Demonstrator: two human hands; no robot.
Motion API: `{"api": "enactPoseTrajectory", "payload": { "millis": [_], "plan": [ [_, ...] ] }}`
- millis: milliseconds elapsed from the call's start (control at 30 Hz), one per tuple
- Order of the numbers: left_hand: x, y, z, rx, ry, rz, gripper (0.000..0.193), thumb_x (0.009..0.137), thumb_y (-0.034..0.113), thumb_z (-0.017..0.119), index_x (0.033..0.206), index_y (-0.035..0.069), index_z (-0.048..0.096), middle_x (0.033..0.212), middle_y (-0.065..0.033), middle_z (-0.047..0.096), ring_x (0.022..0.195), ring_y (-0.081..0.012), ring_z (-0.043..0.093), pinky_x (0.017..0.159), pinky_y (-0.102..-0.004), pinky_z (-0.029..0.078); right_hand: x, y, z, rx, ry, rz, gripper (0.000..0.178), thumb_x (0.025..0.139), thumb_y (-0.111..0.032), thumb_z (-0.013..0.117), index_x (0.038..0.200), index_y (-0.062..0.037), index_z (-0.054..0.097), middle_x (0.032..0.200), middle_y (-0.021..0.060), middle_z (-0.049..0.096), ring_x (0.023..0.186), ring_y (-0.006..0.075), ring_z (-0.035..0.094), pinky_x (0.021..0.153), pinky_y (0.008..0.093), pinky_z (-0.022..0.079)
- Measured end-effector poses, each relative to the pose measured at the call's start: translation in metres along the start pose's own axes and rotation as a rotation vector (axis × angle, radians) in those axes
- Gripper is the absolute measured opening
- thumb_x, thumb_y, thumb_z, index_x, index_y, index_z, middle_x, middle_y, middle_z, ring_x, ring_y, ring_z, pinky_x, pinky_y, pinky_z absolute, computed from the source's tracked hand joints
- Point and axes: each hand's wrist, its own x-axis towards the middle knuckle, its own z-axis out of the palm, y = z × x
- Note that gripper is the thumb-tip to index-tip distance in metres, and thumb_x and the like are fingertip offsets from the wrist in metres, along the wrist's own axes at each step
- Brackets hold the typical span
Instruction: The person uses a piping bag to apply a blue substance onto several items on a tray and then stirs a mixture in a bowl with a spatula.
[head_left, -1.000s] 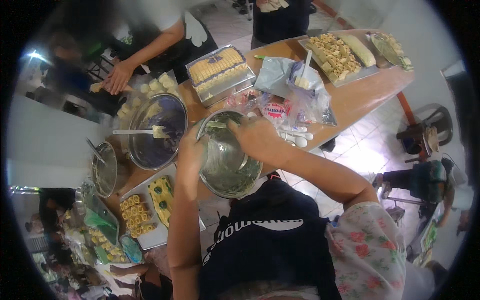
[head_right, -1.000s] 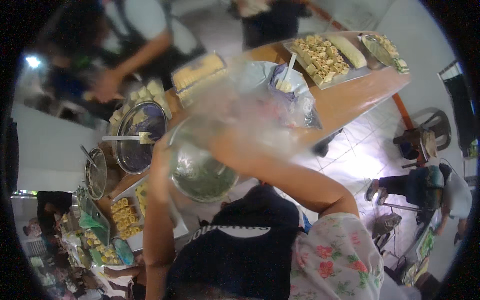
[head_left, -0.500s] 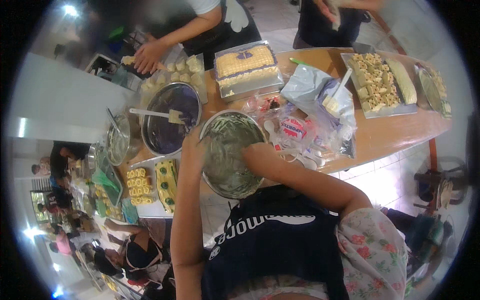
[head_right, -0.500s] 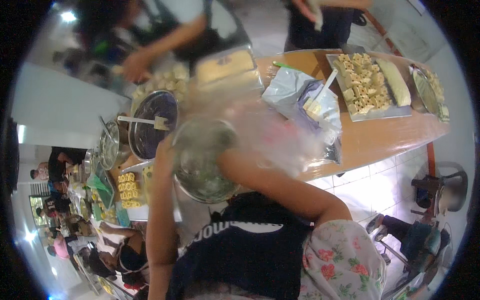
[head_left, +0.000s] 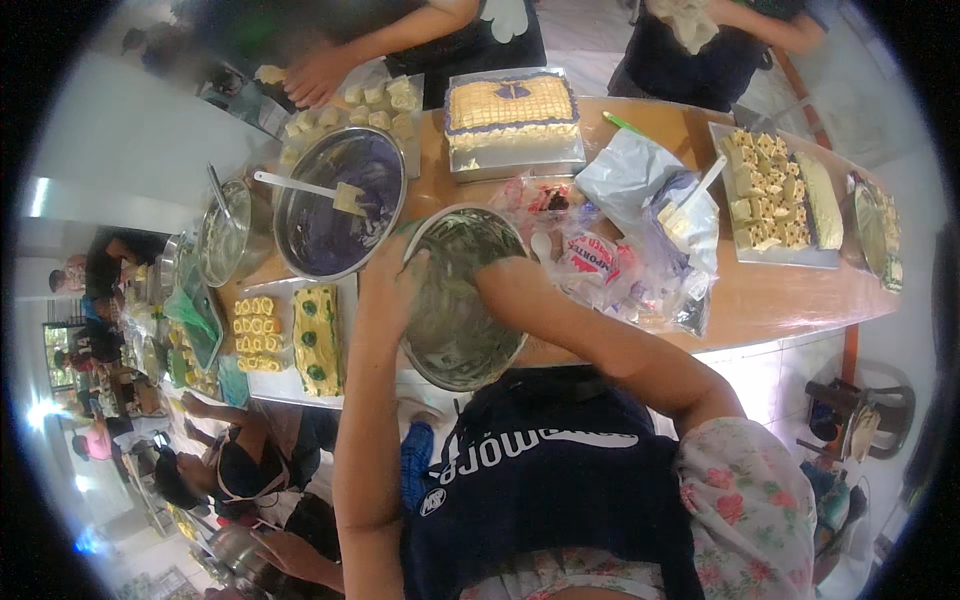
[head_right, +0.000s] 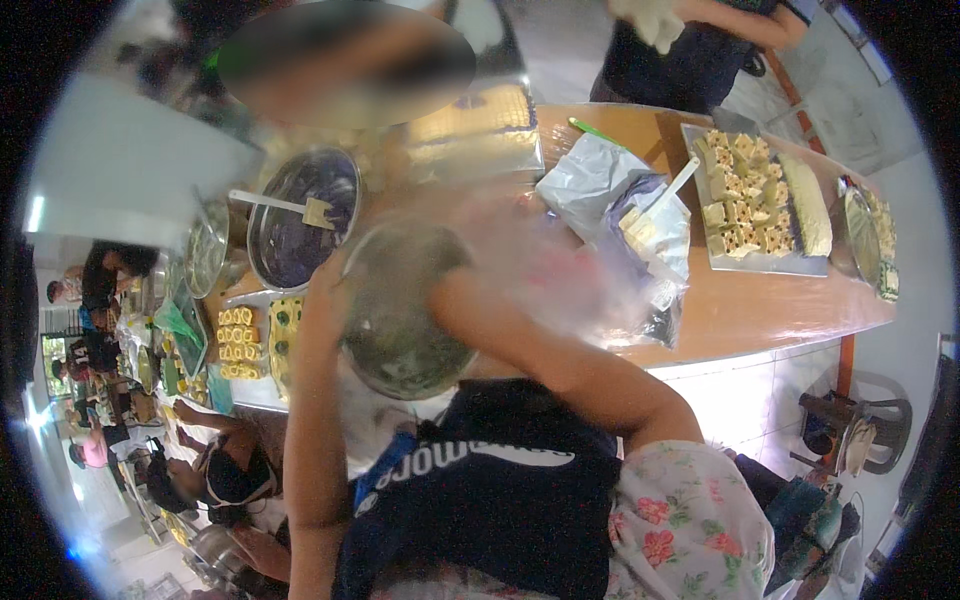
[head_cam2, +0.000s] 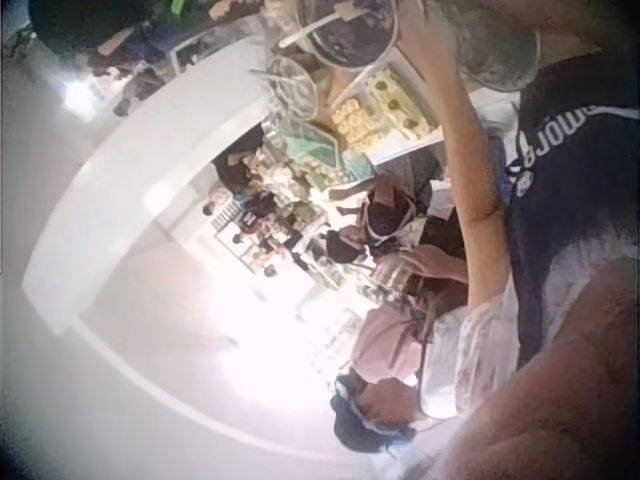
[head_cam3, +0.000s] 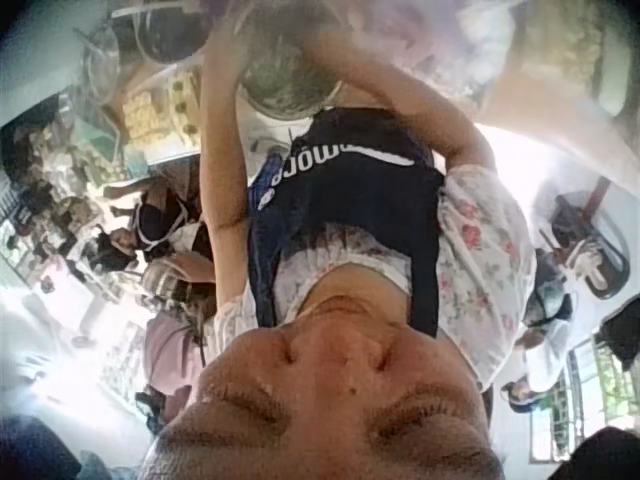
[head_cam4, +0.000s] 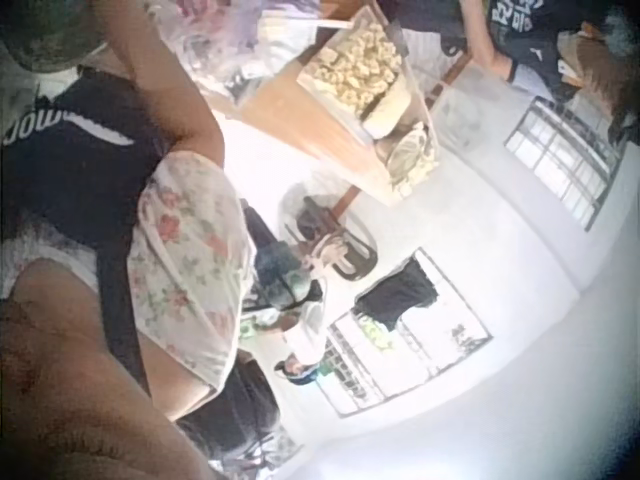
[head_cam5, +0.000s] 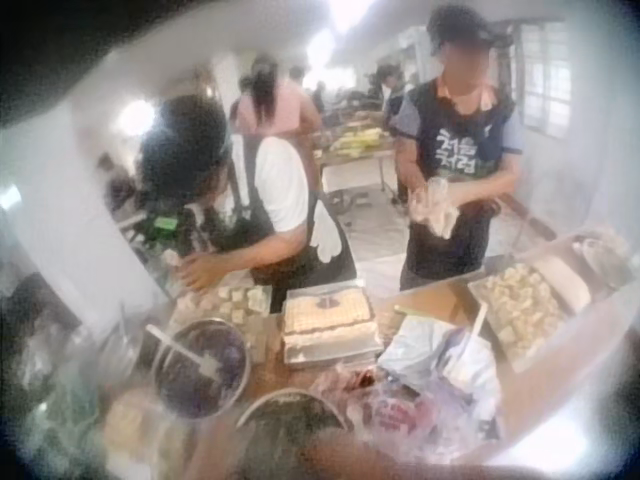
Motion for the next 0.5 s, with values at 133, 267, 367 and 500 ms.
{"api": "enactPoseTrajectory", "payload": {
  "millis": [133, 267, 367, 500],
  "plan": [
    [-0.003, -0.005, -0.004, -0.047, -0.008, -0.037, 0.031, 0.077, 0.015, 0.051, 0.105, 0.001, 0.052, 0.100, -0.0210, 0.054, 0.095, -0.0353, 0.049, 0.083, -0.0365, 0.036, 0.019, -0.022, -0.055, 0.081, 0.349, 0.058, 0.020, 0.074, -0.012, 0.046, 0.090, -0.0103, 0.058, 0.062, 0.0124, 0.057, 0.059, 0.0291, 0.059, 0.052, 0.0403, 0.046],
    [0.001, 0.011, -0.004, -0.030, -0.045, -0.044, 0.031, 0.081, 0.020, 0.047, 0.104, 0.001, 0.052, 0.100, -0.0207, 0.054, 0.095, -0.0345, 0.050, 0.082, -0.0361, 0.037, 0.019, 0.000, 0.005, 0.020, 0.423, 0.041, 0.019, 0.074, -0.011, 0.046, 0.089, -0.0110, 0.058, 0.061, 0.0121, 0.056, 0.058, 0.0287, 0.058, 0.049, 0.0401, 0.046],
    [0.004, 0.011, -0.005, -0.055, -0.047, -0.099, 0.033, 0.083, 0.025, 0.043, 0.103, 0.001, 0.053, 0.099, -0.0207, 0.054, 0.095, -0.0335, 0.050, 0.082, -0.0356, 0.036, -0.001, 0.000, 0.024, 0.024, 0.116, 0.048, 0.019, 0.072, -0.011, 0.047, 0.088, -0.0110, 0.058, 0.060, 0.0118, 0.056, 0.056, 0.0279, 0.058, 0.046, 0.0396, 0.045],
    [0.008, 0.002, -0.002, -0.046, -0.083, -0.024, 0.034, 0.084, 0.026, 0.041, 0.103, 0.000, 0.053, 0.098, -0.0209, 0.054, 0.094, -0.0334, 0.050, 0.082, -0.0358, 0.036, -0.010, -0.021, -0.023, -0.093, 0.161, -0.015, 0.019, 0.070, -0.011, 0.049, 0.086, -0.0114, 0.059, 0.061, 0.0113, 0.056, 0.057, 0.0268, 0.058, 0.047, 0.0378, 0.045]
  ]
}}
